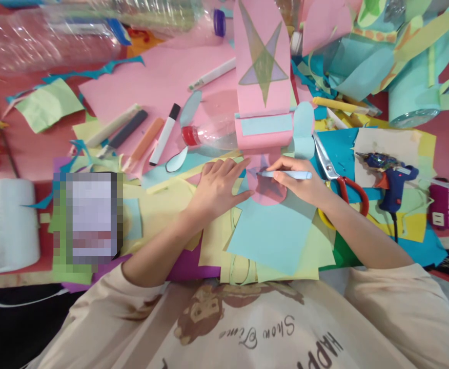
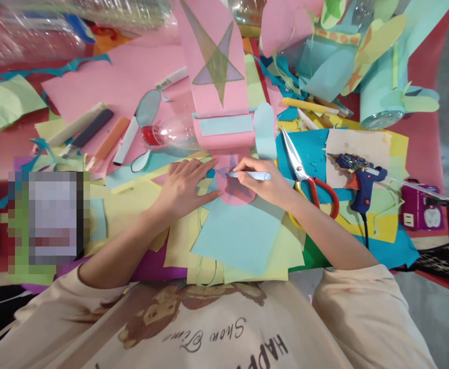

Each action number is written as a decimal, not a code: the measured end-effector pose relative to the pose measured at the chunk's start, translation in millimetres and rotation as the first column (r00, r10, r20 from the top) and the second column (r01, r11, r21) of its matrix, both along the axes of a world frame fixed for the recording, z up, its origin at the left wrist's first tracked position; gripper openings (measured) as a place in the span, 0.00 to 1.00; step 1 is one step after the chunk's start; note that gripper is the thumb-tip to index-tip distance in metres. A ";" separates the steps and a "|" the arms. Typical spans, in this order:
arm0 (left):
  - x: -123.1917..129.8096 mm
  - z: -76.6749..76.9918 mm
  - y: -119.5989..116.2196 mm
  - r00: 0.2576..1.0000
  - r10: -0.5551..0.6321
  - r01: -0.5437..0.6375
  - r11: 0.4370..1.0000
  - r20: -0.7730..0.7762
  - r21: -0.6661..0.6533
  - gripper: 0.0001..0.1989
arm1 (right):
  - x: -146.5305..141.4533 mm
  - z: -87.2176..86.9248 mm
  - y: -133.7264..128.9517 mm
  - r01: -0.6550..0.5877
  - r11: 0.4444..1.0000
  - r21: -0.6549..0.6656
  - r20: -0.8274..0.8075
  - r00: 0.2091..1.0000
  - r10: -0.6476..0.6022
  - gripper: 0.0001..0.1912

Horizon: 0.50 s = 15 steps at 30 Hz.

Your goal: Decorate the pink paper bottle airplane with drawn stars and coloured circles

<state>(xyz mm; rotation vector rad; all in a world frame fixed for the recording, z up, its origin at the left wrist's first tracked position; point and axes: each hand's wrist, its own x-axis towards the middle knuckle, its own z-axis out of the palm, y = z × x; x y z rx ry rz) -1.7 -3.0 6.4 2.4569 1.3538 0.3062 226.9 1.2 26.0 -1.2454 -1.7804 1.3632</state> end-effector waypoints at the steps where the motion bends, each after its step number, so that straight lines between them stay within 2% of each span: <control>1: -0.1 0.0 0.0 1.000 0.000 0.000 1.000 0.000 -0.002 0.30 | 0.1 0.5 0.5 -0.006 1.000 -0.015 0.003 1.000 0.006 0.08; 5: -0.5 0.1 -0.2 1.000 0.000 0.000 1.000 0.002 0.014 0.29 | -0.5 1.9 1.6 0.001 0.997 -0.071 0.015 1.000 0.001 0.07; 15: 0.3 1.0 0.0 1.000 0.001 -0.001 1.000 -0.002 0.001 0.30 | 0.3 -1.0 -1.1 0.052 0.999 0.011 0.014 0.999 -0.052 0.11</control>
